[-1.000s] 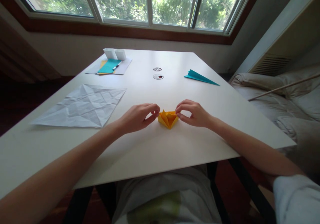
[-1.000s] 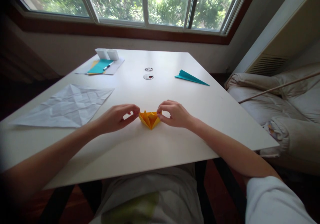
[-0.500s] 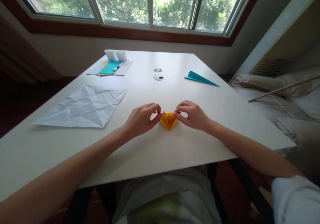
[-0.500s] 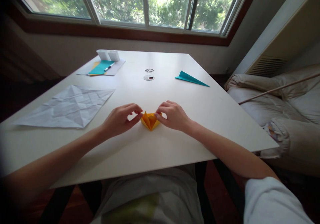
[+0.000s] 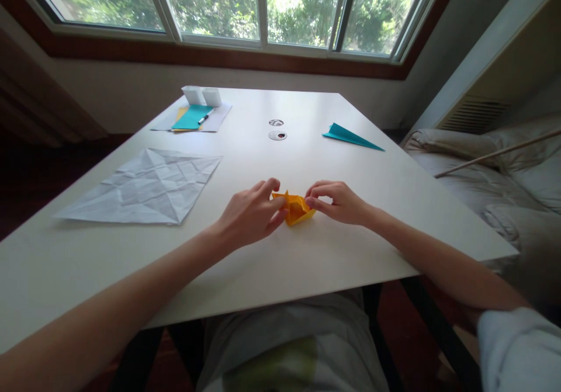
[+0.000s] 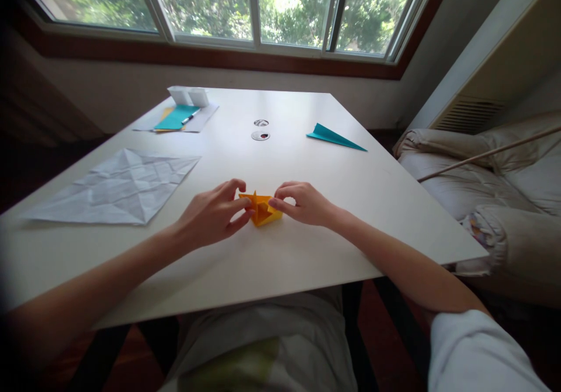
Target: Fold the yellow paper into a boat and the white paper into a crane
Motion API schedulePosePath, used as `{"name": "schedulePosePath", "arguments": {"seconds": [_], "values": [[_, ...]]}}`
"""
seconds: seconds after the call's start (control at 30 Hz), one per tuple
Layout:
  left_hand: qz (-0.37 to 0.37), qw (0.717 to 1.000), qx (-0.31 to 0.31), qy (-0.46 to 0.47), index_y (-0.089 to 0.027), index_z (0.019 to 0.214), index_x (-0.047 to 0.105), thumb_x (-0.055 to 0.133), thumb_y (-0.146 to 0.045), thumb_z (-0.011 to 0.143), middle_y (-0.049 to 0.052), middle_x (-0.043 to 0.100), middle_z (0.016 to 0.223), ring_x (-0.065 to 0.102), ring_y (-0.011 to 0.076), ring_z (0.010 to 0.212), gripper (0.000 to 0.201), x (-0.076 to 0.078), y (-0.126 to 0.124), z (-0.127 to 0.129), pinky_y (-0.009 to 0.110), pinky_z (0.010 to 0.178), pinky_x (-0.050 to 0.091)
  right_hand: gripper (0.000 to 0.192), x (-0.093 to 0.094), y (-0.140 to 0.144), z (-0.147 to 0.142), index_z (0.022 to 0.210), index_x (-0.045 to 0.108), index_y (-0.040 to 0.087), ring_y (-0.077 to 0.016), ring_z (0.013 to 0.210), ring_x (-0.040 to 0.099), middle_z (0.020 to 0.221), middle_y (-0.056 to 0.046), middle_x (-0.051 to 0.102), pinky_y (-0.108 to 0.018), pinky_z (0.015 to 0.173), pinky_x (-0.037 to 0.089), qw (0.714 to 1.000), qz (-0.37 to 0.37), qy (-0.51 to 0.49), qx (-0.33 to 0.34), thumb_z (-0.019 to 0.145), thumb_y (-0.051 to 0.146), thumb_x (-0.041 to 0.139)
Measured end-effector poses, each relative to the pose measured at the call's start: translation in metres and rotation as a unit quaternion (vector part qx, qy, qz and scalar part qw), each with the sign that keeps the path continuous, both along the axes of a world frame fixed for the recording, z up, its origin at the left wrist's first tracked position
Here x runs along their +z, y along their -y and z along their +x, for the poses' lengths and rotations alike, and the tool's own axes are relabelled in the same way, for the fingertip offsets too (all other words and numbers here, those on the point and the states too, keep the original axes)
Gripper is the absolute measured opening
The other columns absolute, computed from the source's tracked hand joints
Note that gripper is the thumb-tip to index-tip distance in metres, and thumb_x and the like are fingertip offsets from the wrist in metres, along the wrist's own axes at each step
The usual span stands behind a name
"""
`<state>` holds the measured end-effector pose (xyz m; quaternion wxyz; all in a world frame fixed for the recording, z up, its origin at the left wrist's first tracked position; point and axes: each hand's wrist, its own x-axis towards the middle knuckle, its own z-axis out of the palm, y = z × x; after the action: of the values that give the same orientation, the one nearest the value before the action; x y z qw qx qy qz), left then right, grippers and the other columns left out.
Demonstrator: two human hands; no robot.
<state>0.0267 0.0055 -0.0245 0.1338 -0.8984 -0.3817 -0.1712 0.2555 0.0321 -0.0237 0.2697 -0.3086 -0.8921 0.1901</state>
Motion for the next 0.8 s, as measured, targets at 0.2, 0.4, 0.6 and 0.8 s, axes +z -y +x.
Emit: {"name": "schedulePosePath", "arguments": {"seconds": [0.2,0.4,0.6,0.8], "values": [[-0.091,0.995,0.037,0.034,-0.026,0.092,0.068,0.041,-0.034,0.088,0.008,0.049,0.111,0.054,0.0159,0.081,0.028,-0.005,-0.007,-0.003,0.021,0.046,0.035,0.026,0.001,-0.004,0.004,0.085,0.067,0.018,-0.0161,0.086,0.056,0.088,-0.007,0.065,-0.030,0.078,0.047,0.993,-0.017,0.024,0.111,0.088,0.037,0.049],[-0.144,0.984,0.063,0.080,-0.028,0.089,0.069,0.049,-0.044,0.084,0.006,0.048,0.105,0.054,0.0164,0.079,0.025,-0.007,-0.002,0.004,0.022,0.048,0.037,0.027,0.002,-0.003,0.006,0.091,0.067,0.020,-0.0191,0.096,0.054,0.091,-0.006,0.068,-0.035,0.086,0.044,0.990,0.000,0.073,0.122,0.087,0.039,0.049],[-0.207,0.973,0.023,0.096,-0.031,0.093,0.069,0.049,-0.040,0.085,0.006,0.045,0.109,0.054,0.0155,0.082,0.024,-0.014,-0.006,0.005,0.028,0.065,0.045,0.028,0.003,-0.002,0.002,0.097,0.066,0.019,-0.0194,0.098,0.053,0.096,-0.006,0.068,-0.035,0.089,0.041,0.986,-0.008,0.098,0.137,0.087,0.040,0.050],[-0.304,0.943,-0.002,0.134,-0.025,0.094,0.069,0.042,-0.027,0.087,0.006,0.043,0.113,0.054,0.0152,0.085,0.028,-0.016,-0.016,0.001,0.034,0.082,0.045,0.034,0.002,0.000,-0.003,0.100,0.066,0.017,-0.0181,0.097,0.052,0.104,-0.006,0.066,-0.035,0.092,0.037,0.981,-0.010,0.103,0.162,0.091,0.039,0.042]]}}
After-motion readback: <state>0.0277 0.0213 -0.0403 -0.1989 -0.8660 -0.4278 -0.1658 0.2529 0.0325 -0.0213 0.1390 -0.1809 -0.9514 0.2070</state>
